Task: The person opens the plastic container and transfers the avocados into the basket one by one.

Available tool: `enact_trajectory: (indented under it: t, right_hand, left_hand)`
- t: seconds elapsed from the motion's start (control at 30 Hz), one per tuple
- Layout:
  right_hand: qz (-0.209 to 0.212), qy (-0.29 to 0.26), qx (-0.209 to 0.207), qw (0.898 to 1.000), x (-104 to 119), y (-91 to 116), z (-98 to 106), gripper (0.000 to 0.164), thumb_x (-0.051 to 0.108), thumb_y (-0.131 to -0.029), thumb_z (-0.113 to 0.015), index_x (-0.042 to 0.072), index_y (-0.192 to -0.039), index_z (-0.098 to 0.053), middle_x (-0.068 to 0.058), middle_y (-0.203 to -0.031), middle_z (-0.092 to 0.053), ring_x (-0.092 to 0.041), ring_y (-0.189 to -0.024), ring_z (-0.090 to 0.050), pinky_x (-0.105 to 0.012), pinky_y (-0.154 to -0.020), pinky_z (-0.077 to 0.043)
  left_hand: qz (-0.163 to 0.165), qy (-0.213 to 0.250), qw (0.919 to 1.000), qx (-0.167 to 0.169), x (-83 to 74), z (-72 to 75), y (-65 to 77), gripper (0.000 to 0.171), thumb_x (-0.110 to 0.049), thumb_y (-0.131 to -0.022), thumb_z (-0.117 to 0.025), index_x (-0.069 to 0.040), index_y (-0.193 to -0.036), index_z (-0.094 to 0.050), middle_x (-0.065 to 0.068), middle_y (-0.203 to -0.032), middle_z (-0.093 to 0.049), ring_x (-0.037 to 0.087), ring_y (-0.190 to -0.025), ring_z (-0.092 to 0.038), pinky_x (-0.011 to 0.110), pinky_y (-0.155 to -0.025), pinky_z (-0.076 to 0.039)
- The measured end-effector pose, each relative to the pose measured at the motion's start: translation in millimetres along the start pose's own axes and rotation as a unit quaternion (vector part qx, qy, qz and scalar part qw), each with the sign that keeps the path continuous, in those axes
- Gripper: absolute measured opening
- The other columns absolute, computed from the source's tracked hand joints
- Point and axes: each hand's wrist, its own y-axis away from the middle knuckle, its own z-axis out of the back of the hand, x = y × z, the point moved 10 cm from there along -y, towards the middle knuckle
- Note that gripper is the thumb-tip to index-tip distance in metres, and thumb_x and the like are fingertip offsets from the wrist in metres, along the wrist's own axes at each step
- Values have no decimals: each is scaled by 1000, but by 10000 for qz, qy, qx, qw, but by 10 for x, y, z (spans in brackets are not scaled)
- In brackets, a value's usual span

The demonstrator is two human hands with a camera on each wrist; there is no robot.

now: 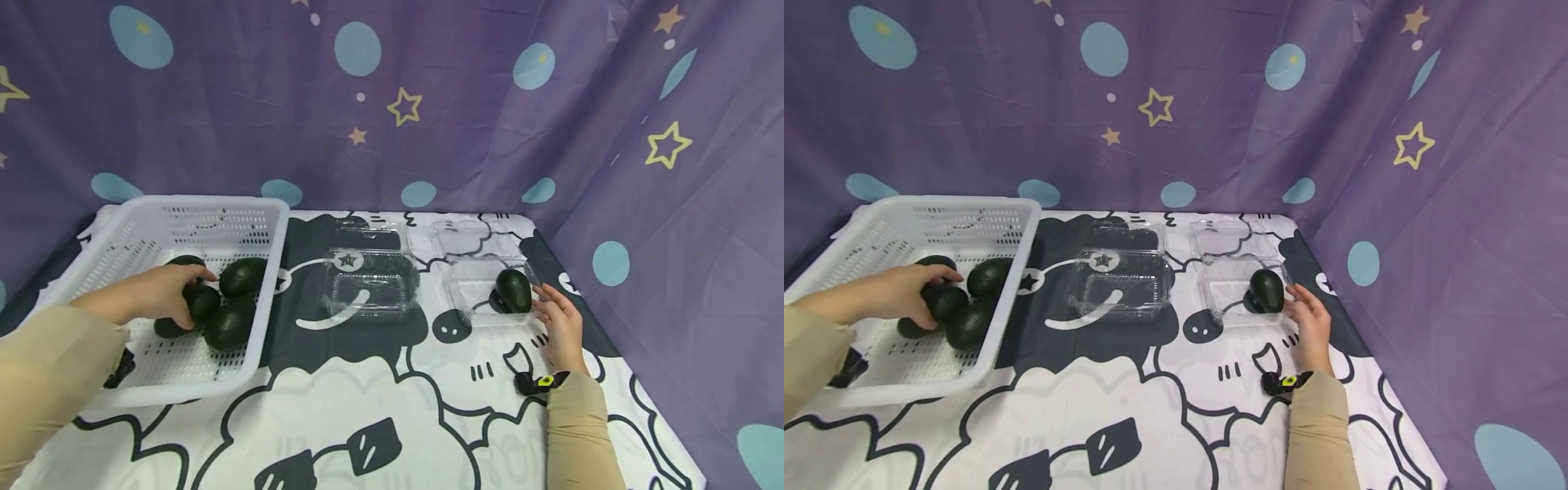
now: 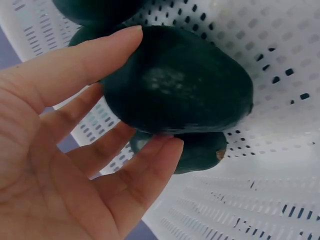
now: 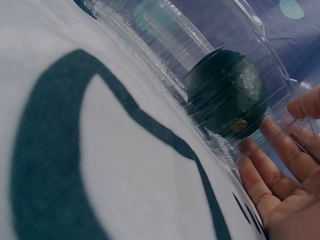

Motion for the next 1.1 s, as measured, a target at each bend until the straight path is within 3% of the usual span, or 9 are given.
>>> enact_trajectory:
  t: [0.4, 0.67, 0.9, 1.1]
  right_hand:
    - [84, 2, 6, 10000, 5, 4, 8, 47, 3, -99, -41, 0, -145, -46, 13, -106, -65, -3, -91, -63, -17, -80, -50]
    - [196, -265, 4, 9995, 19, 0, 13, 46, 0, -99, -40, -3, -144, -47, 8, -106, -66, -5, -87, -64, -16, -78, -52]
    - [175, -139, 29, 9997, 21, 12, -2, 46, 1, -99, -40, -3, -145, -45, 9, -107, -65, -4, -88, -63, -15, -77, -52]
    - [168, -207, 15, 9996, 25, 17, -2, 46, 0, -99, -40, -4, -144, -46, 10, -105, -66, -5, -87, -64, -16, -76, -52]
  left_hand:
    - [-123, -286, 9994, -151, -133, 175, 26, 79, -8, -62, -89, 11, -129, -52, 43, -120, -54, 59, -110, -53, 63, -87, -48]
    - [-136, -348, 9988, -315, -285, 342, 32, 73, -8, -69, -84, 10, -131, -52, 41, -123, -54, 58, -111, -52, 64, -86, -47]
    - [-150, -387, 9977, -532, -503, 510, 9, 68, -14, -78, -80, 8, -135, -50, 37, -129, -55, 56, -115, -52, 64, -88, -47]
    - [-110, -226, 9980, -583, -694, 562, -23, 65, -22, -85, -75, 5, -138, -49, 34, -133, -54, 52, -120, -51, 64, -93, -45]
